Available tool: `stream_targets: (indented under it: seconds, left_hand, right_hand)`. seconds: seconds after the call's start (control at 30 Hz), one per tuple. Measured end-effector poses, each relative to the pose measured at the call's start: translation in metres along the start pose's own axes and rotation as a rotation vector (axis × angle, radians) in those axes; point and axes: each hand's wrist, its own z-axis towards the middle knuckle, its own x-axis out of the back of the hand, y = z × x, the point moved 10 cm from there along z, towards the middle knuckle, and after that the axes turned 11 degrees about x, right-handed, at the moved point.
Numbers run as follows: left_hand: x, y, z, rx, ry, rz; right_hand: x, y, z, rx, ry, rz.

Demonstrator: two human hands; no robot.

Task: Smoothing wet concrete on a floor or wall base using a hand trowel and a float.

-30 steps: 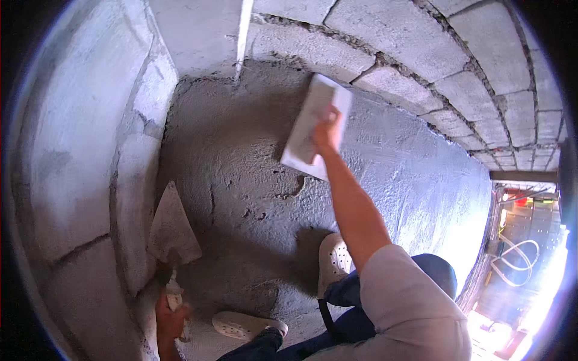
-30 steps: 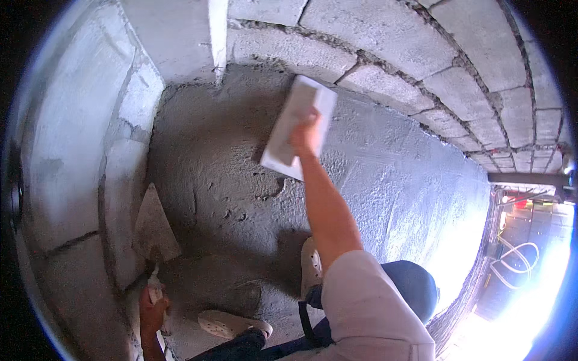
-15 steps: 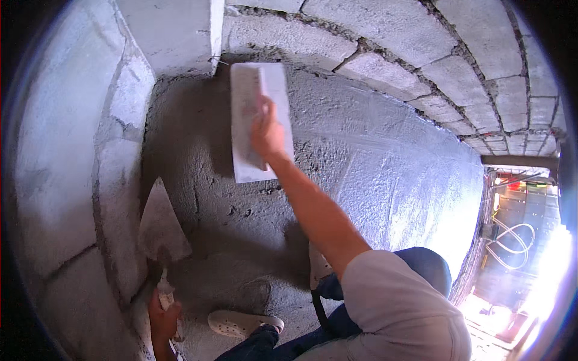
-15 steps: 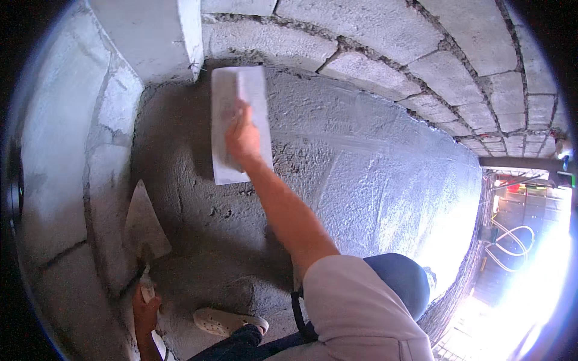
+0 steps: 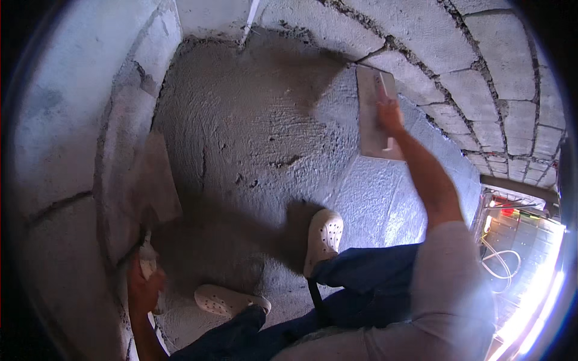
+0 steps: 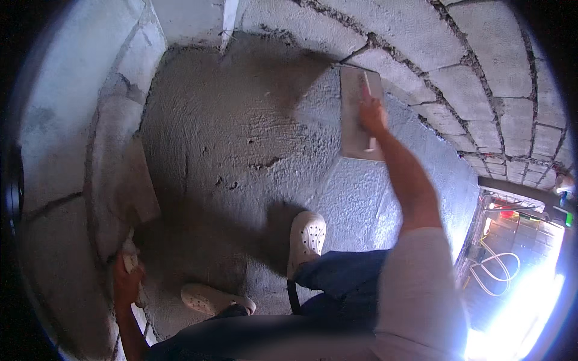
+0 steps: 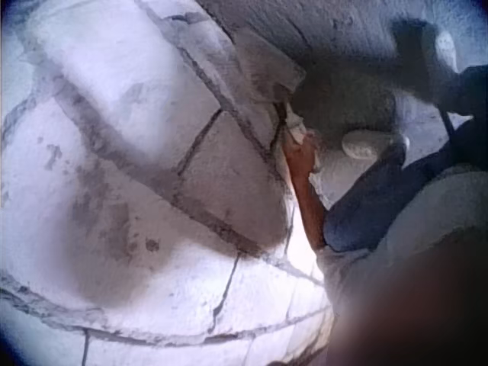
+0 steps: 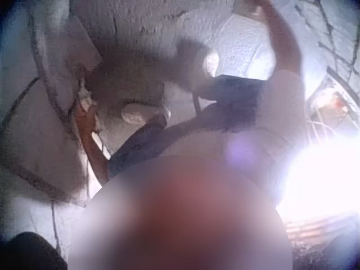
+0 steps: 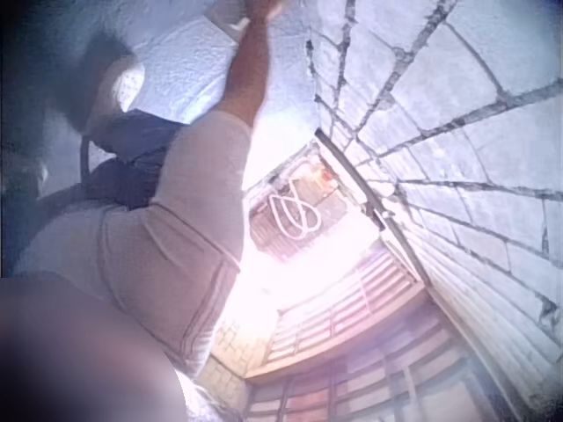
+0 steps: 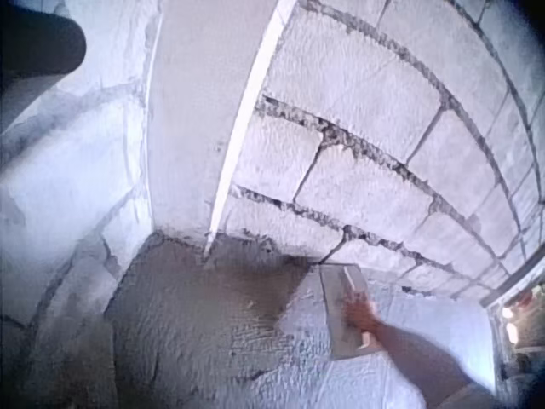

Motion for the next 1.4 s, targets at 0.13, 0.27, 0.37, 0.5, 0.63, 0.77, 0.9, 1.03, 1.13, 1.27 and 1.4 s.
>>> stream_targets:
  seconds: [0.13,0.27,0.37,0.5,0.63,0.77,0.9,1.03,1.13,1.27,1.4]
  left_hand:
    - [0.013,0.000,0.003,-0.012,0.109,0.043]
    - [0.023,0.027,0.007,-0.074,0.189,0.212]
    - [0.020,0.052,0.010,0.044,0.243,0.217]
    - [0.020,0.069,0.016,-0.036,0.236,0.194]
    - [0.031,0.090,0.029,-0.124,0.443,0.325]
    - [-0.030,0.154,0.060,-0.057,0.177,0.185]
    - [-0.032,0.165,0.054,-0.079,0.209,0.184]
    - [-0.002,0.135,0.027,-0.073,0.299,0.257]
    - [0.018,0.130,0.014,-0.199,0.319,0.324]
    - [-0.022,0.158,0.037,-0.087,0.230,0.183]
    - [-0.048,0.180,0.046,-0.166,0.132,0.208]
  right_hand:
    - [0.121,0.027,-0.044,-0.128,-0.006,0.703]
    - [0.122,-0.011,-0.051,0.071,-0.036,0.633]
    - [0.092,-0.043,-0.033,-0.047,-0.097,0.885]
    - [0.061,-0.074,0.021,-0.062,0.196,0.994]
    - [0.064,-0.101,0.055,-0.101,0.199,0.999]
    - [0.031,-0.161,0.043,0.104,-0.033,0.993]
    - [0.076,-0.202,-0.027,0.342,-0.190,1.066]
    - [-0.005,-0.092,-0.046,0.013,-0.186,0.918]
    - [0.044,-0.083,0.007,-0.105,0.118,1.085]
    - [0.070,-0.175,0.042,0.163,-0.030,1.080]
    - [0.103,-0.277,0.028,0.502,-0.153,0.992]
